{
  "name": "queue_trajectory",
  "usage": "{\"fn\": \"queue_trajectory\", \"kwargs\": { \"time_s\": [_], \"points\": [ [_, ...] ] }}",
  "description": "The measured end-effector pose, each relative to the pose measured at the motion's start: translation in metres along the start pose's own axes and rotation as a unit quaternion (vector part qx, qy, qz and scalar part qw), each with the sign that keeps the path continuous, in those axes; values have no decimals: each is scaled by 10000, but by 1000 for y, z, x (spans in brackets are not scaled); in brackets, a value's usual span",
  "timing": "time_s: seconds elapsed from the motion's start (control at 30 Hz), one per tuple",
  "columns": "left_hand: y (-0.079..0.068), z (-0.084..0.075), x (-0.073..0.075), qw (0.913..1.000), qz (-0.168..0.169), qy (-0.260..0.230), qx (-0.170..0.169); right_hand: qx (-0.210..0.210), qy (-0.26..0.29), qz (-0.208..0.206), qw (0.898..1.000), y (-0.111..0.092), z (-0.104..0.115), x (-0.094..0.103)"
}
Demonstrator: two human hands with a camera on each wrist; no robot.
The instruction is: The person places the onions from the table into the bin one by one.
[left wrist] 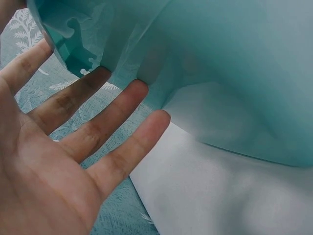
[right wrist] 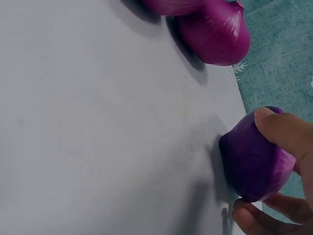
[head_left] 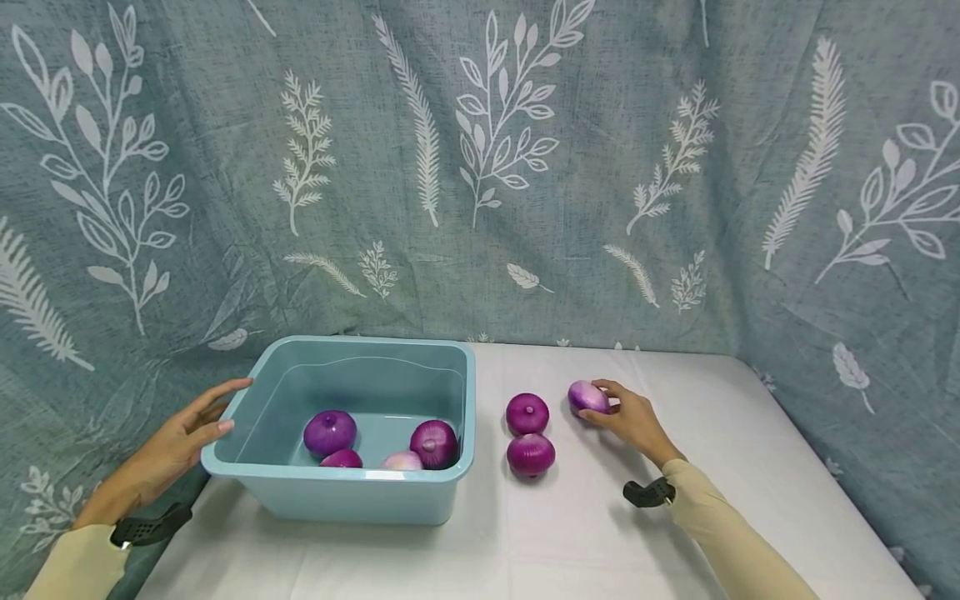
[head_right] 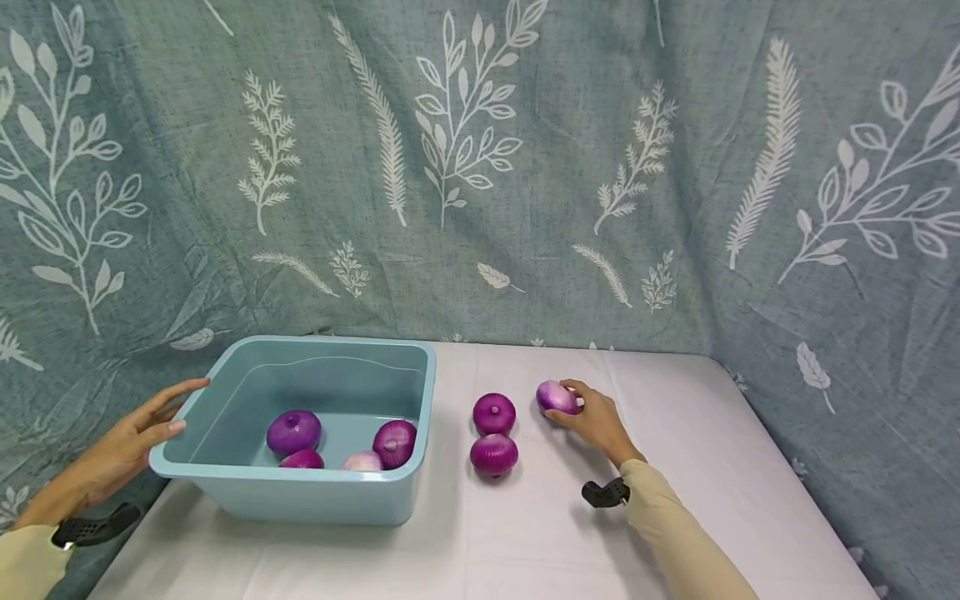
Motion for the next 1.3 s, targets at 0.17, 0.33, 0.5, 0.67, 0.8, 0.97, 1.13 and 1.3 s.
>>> {"fn": "queue_trajectory", "kwargs": {
  "time_s": [0.17,0.33,0.5,0.67,0.8,0.97,1.13,1.3],
  "points": [
    [0,-2,-1,9999,55,-100,-27,28,177,4,9998,-2,-3,0],
    [0,-3,-1,9999,70,-115,-37,201,189,-59,9996,-3,-3,2],
    [1,-1,0,10000,36,-28,-49,298,86,-143,9994,-3,-1,4],
    [2,-1,1,10000,19,-35,-69,360,29,-201,9991,-5,3,5],
    [2,-1,0,10000,6,-14,-83,400,44,-199,9990,-7,8,7],
    [1,-3,-1,10000,-30,24,-31,463,117,-191,9987,-8,13,9],
    [1,-3,-1,10000,-13,-12,-5,554,182,-175,9981,-9,19,10],
    [1,-2,0,10000,-10,-20,16,712,222,-182,9970,-10,28,12]
  ]
}}
Point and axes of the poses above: each hand's wrist, its own y-axis towards the middle knuckle, its own x-axis out of the back of the hand, z = x × y, the point moved 3 cm from there along y, towards the middle knuckle, and after that the axes turned 9 degrees about z, right-handed, at the moved point
